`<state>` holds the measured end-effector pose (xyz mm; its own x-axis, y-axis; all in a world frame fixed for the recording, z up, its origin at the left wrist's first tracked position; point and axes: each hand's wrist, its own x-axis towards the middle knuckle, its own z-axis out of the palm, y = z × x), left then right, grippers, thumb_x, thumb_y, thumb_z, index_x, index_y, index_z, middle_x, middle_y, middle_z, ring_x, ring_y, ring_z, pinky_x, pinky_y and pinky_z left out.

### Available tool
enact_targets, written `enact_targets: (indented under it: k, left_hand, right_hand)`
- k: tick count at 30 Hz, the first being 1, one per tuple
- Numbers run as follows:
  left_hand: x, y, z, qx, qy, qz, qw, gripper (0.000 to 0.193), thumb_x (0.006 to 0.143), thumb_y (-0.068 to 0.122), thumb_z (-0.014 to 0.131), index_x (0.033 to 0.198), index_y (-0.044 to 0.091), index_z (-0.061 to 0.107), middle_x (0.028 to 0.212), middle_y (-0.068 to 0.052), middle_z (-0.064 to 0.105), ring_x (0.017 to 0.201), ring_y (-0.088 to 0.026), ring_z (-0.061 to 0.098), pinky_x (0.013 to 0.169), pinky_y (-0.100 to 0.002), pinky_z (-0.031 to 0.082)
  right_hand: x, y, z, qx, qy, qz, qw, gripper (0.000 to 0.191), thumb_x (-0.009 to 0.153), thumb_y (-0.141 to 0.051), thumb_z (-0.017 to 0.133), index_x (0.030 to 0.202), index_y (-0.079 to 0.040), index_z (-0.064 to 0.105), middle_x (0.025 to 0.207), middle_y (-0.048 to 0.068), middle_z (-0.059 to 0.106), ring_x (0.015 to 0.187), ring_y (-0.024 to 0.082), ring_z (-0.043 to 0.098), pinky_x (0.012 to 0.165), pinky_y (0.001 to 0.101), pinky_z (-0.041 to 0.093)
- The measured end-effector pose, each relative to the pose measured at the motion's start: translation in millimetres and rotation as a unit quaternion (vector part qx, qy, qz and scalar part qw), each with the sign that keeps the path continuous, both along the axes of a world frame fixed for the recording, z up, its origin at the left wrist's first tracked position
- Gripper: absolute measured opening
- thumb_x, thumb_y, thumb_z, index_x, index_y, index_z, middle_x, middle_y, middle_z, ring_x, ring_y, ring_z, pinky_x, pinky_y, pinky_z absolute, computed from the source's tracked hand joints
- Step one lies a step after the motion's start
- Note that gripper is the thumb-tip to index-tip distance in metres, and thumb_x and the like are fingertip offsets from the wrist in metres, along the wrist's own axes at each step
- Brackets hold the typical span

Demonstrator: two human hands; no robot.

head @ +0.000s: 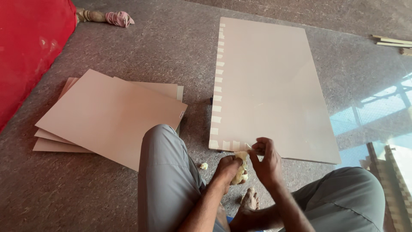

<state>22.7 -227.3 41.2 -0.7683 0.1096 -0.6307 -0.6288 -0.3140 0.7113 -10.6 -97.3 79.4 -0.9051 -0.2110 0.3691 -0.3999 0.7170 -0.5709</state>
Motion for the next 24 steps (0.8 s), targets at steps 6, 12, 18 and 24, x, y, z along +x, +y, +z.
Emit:
enact_targets:
  k: [6, 12, 18, 24]
  left_hand:
    - [0, -4, 2, -0.005, -0.022, -0.033, 0.999, 0.077, 0.096, 0.064, 0.064, 0.151, 0.013, 0.049, 0.148, -0.015, 0.053, 0.13, -0.026, 0.046, 0.115, -0.057, 0.034]
    - [-3, -10, 5, 0.067, -0.01, 0.035, 0.997, 0.072, 0.084, 0.053, 0.074, 0.14, 0.009, 0.061, 0.132, -0.014, 0.067, 0.114, -0.027, 0.06, 0.104, -0.048, 0.048]
    - [2, -13, 6, 0.133, 0.014, 0.042, 0.99, 0.042, 0.093, 0.027, 0.075, 0.127, 0.003, 0.069, 0.114, -0.016, 0.071, 0.09, -0.02, 0.066, 0.072, -0.034, 0.058]
    - [3, -8, 14, 0.033, 0.034, -0.007, 0.999, 0.032, 0.091, 0.023, 0.075, 0.12, 0.008, 0.074, 0.114, -0.011, 0.074, 0.09, -0.017, 0.068, 0.067, -0.033, 0.061]
  right_hand:
    - [-7, -7, 7, 0.206, -0.008, -0.022, 0.978, 0.025, 0.1, -0.012, 0.069, 0.122, -0.006, 0.057, 0.107, 0.016, 0.076, 0.09, 0.025, 0.077, 0.073, 0.0359, 0.065]
    - [-17, -10, 20, 0.173, -0.113, -0.03, 0.978, 0.029, 0.097, -0.011, 0.066, 0.117, 0.0, 0.049, 0.092, 0.018, 0.073, 0.074, 0.025, 0.074, 0.062, 0.0334, 0.066]
    - [10, 20, 1, 0.08, -0.14, -0.062, 0.985, 0.027, 0.094, -0.013, 0.072, 0.098, -0.001, 0.049, 0.081, 0.019, 0.073, 0.065, 0.023, 0.072, 0.055, 0.0323, 0.065]
    - [40, 51, -22, 0.09, -0.182, 0.127, 0.971, 0.021, 0.092, -0.007, 0.068, 0.11, -0.004, 0.056, 0.098, 0.016, 0.076, 0.077, 0.02, 0.08, 0.056, 0.0288, 0.071]
